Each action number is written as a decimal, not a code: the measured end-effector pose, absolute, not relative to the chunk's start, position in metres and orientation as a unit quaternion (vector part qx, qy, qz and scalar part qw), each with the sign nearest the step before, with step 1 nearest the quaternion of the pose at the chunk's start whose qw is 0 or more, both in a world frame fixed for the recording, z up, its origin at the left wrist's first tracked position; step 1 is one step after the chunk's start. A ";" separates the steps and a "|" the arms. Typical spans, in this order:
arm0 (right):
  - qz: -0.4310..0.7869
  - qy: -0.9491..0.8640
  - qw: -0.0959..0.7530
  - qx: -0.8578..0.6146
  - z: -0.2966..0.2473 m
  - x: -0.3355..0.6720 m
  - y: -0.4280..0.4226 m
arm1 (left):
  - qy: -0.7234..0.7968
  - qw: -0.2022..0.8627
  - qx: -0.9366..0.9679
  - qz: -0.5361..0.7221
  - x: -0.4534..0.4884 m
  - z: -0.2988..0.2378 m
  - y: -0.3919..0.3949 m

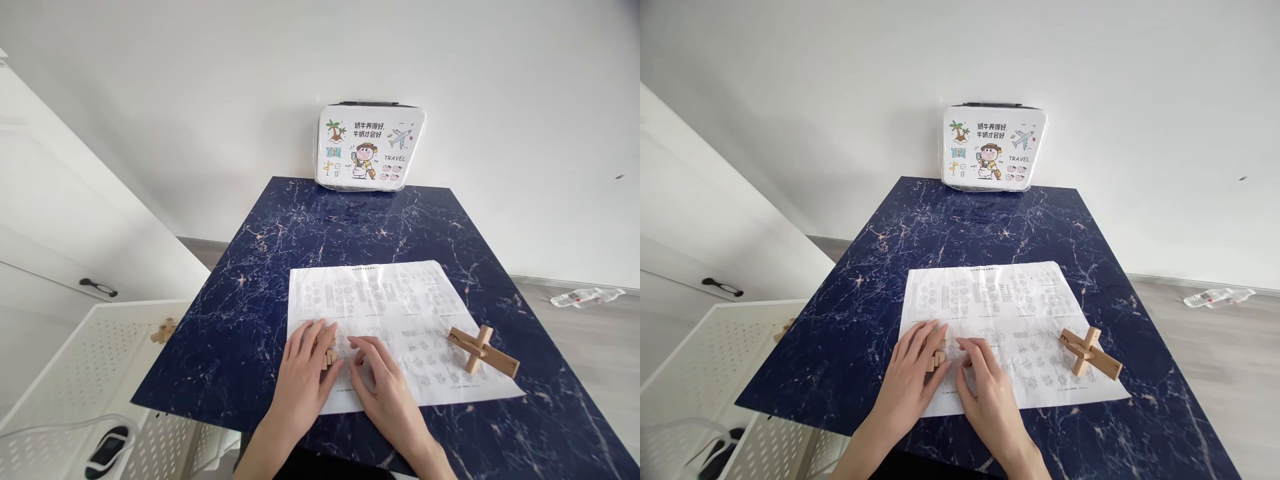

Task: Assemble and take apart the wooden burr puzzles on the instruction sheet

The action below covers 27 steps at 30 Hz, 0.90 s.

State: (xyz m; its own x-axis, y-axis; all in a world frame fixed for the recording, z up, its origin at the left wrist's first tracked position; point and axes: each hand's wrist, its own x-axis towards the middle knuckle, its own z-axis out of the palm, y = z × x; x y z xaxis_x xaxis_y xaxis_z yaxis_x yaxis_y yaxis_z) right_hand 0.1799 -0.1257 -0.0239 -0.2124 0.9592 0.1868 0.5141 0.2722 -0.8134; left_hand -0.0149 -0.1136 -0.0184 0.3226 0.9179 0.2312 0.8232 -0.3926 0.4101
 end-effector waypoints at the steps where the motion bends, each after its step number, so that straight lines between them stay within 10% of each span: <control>1: 0.308 -0.706 0.358 -0.528 -0.024 0.180 -0.125 | 0.539 0.110 0.807 0.214 -0.016 -0.019 -0.112; 27: 0.455 -0.686 0.301 -0.482 -0.017 0.177 -0.124 | 0.619 -0.035 0.763 0.185 -0.125 -0.032 0.003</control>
